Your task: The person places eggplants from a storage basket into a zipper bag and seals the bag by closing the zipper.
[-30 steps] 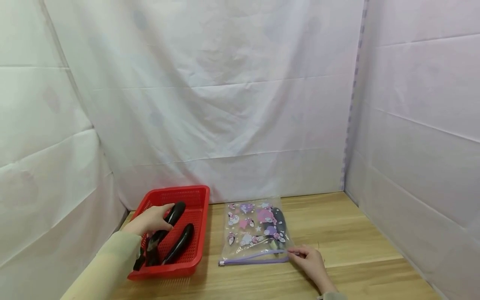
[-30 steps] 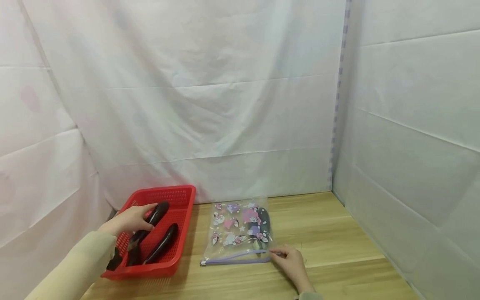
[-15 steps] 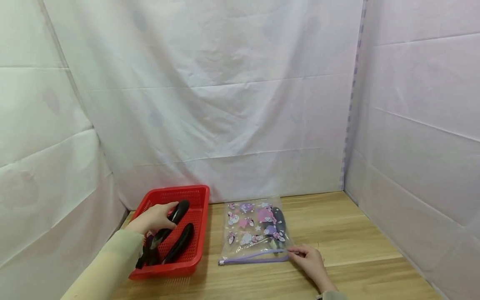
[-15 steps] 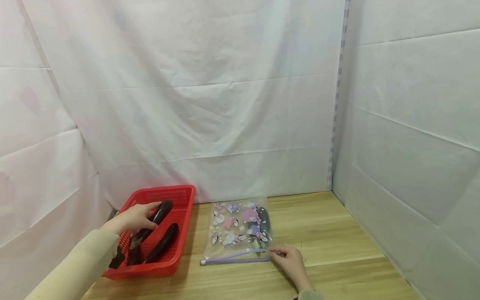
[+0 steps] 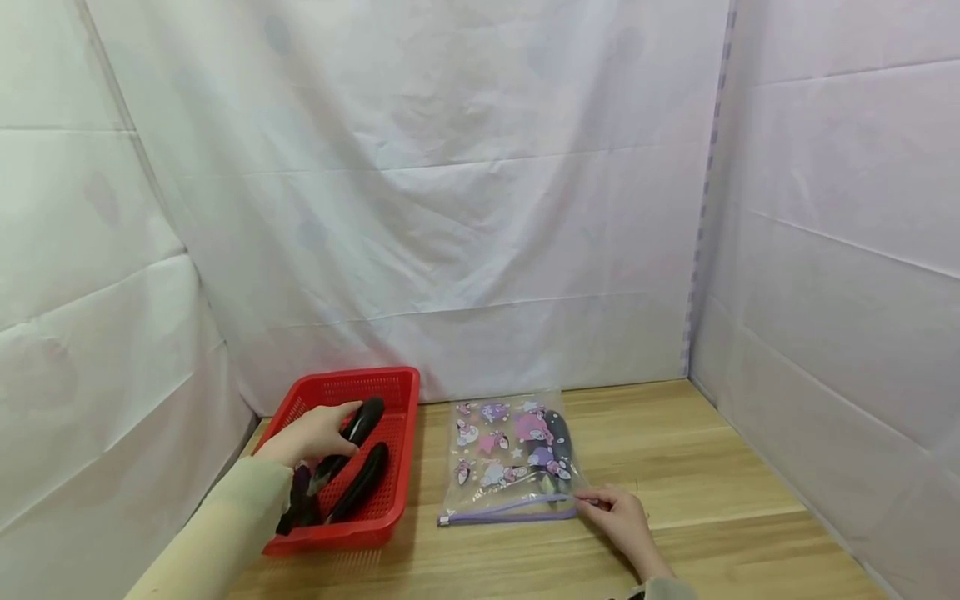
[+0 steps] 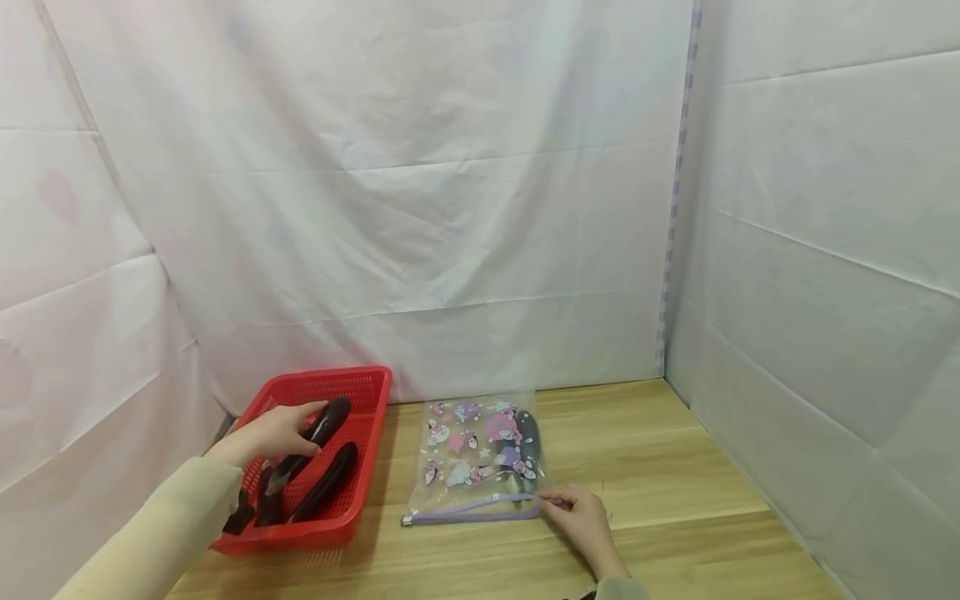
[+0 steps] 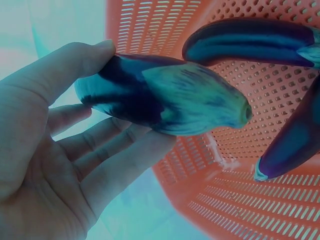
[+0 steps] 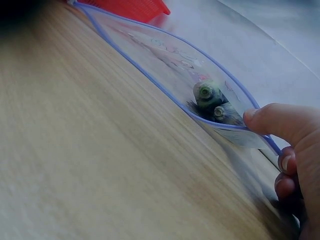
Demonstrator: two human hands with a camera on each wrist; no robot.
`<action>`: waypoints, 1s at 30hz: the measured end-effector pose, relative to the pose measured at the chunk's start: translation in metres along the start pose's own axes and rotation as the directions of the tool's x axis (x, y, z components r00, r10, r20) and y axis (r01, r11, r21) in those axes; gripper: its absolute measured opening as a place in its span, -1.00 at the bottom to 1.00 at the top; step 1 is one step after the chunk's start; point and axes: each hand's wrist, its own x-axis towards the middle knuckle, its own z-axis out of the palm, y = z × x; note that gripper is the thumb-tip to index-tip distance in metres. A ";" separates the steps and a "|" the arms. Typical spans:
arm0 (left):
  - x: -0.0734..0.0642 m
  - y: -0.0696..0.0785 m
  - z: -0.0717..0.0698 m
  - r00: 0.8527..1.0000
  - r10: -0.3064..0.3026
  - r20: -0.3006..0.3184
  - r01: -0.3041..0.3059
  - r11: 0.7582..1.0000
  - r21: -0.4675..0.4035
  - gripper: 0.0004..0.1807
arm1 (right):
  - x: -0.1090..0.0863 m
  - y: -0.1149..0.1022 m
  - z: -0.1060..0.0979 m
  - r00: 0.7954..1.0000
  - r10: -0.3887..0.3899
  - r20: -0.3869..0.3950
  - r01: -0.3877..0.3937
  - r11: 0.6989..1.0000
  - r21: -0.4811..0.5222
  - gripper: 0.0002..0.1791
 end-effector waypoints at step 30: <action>0.008 0.019 0.005 1.000 0.022 0.006 -0.022 1.000 0.011 -0.06 | 0.000 -0.001 0.001 1.000 0.007 -0.011 -0.007 1.000 0.000 -0.82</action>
